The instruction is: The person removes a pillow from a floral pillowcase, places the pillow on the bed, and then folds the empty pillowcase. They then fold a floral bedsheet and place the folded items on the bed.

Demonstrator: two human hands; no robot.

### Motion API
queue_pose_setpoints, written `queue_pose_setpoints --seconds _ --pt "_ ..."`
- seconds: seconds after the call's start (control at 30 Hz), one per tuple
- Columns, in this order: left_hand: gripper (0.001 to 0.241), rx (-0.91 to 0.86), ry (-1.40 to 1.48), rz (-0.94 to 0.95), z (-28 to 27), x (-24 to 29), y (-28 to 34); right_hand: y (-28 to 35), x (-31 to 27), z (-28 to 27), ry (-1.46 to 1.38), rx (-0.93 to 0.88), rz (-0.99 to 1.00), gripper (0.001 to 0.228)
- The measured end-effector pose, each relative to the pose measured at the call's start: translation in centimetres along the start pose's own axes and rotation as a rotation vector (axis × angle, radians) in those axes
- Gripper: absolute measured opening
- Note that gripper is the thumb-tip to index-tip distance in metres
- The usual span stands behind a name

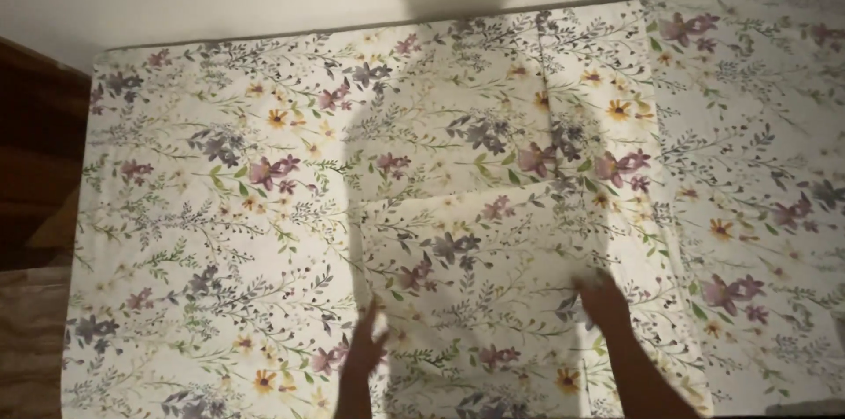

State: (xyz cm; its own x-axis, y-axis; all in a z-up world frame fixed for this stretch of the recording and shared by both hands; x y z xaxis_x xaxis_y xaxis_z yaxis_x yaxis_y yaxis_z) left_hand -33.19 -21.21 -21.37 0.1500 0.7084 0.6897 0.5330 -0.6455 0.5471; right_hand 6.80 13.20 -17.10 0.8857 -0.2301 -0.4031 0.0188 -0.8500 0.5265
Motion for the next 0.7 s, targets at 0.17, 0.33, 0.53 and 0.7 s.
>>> queue_pose_setpoints --seconds 0.17,0.33,0.53,0.7 --pt "0.102 -0.066 0.011 -0.085 3.3 -6.5 3.2 2.4 6.5 1.9 -0.04 -0.141 0.26 0.087" --pt "0.085 -0.026 -0.012 -0.342 1.5 -6.1 3.1 1.8 7.4 2.3 -0.367 -0.136 0.109 0.045" --pt "0.088 0.007 -0.022 -0.197 0.5 -5.2 3.1 6.8 -0.5 -1.9 -0.369 -0.003 0.151 0.068" --pt "0.09 -0.005 0.174 -0.276 1.6 -5.5 4.3 9.9 -9.6 2.4 -0.128 0.037 -0.47 0.014"
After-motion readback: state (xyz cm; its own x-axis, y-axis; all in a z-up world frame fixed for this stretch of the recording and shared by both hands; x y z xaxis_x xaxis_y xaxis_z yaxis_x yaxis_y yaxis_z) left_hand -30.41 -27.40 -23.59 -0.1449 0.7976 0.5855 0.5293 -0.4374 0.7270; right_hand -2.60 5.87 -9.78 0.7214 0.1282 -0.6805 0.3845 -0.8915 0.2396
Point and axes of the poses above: each hand's wrist, its own y-axis away from the middle knuckle, its own z-axis out of the palm, x = y × z, the point moved 7 cm from there along -y, towards the middle knuckle, and after that the axes turned 4 degrees about x, right-handed, at the moved point
